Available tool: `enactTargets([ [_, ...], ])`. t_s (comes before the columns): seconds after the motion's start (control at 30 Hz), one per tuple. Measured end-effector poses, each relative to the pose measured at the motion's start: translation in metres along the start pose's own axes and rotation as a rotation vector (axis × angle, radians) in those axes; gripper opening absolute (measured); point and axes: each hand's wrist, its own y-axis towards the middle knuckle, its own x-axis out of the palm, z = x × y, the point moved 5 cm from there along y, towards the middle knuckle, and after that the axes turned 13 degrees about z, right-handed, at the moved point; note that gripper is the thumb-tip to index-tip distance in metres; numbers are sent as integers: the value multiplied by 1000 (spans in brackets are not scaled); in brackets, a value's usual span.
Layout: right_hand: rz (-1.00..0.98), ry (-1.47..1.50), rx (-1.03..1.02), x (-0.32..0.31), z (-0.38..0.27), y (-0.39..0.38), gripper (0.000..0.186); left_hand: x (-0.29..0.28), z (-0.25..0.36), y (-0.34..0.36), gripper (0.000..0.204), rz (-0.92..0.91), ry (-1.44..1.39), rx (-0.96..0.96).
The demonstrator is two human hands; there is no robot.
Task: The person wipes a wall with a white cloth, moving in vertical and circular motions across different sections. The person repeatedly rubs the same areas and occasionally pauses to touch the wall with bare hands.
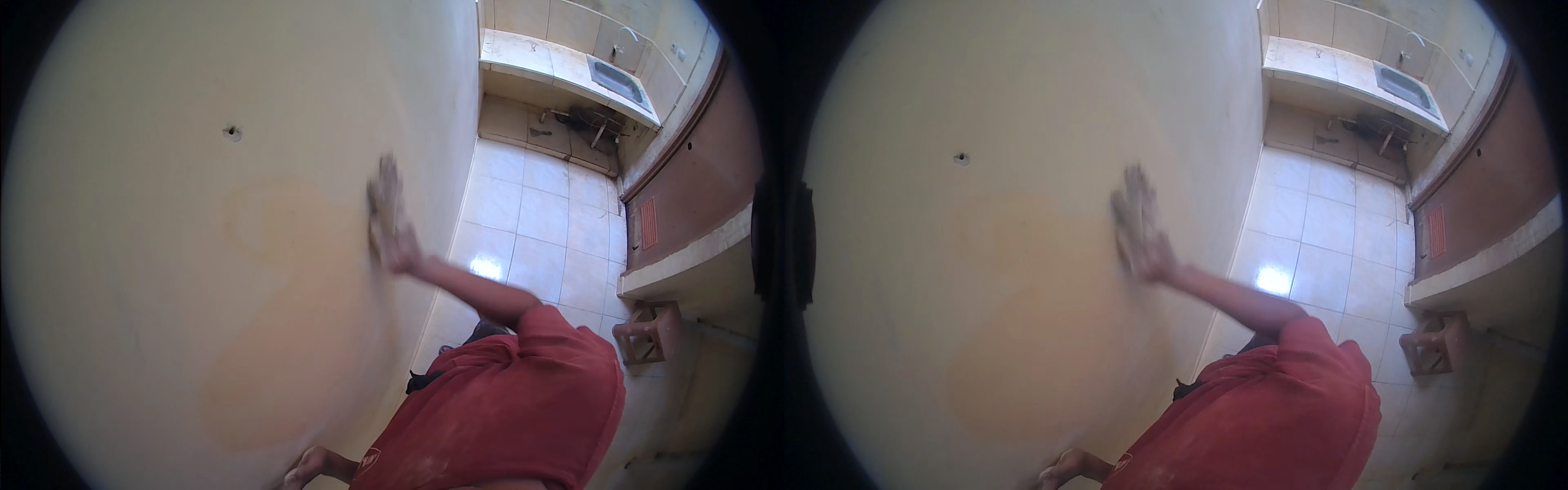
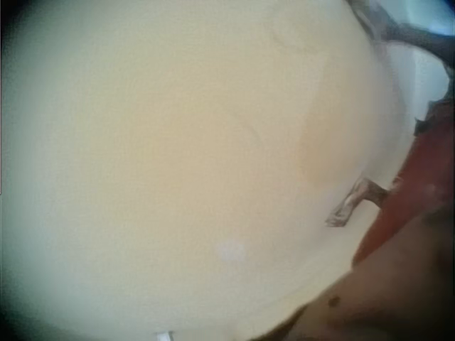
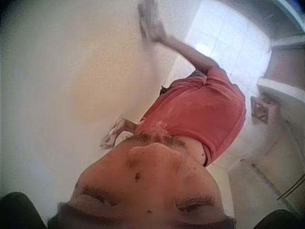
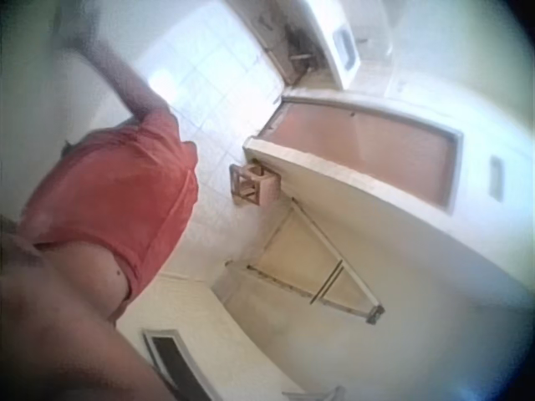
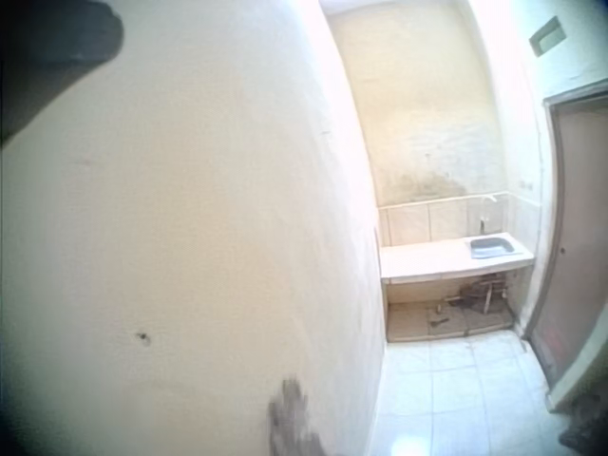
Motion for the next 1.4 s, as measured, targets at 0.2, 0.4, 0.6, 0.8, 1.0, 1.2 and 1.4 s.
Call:
enactTargets([
  [0.2,151,47,83,-18,39,141,61,-9,-10,3,59,14,90,-64],
  [0.4,-93,-84,-46,-10,7,-87,68,-11,8,-6,61,-211,90,182],
  [0.6,-425,-263,241,-88,44,-149,65,1,36,-2,67,-285,433,392],
  [0.8,-185,-407,381,-182,139,-94,60,46,105,-74,72,-357,403,438],
  [1.0,-154,-356,411,-268,236,-57,57,144,241,-176,72,-420,340,555],
  [1.2,-26,-408,735,-419,347,-33,42,253,430,-385,72,-901,150,383],
  [1.4,18,-733,801,-543,445,27,59,138,588,-584,53,-1866,-1079,387],
])
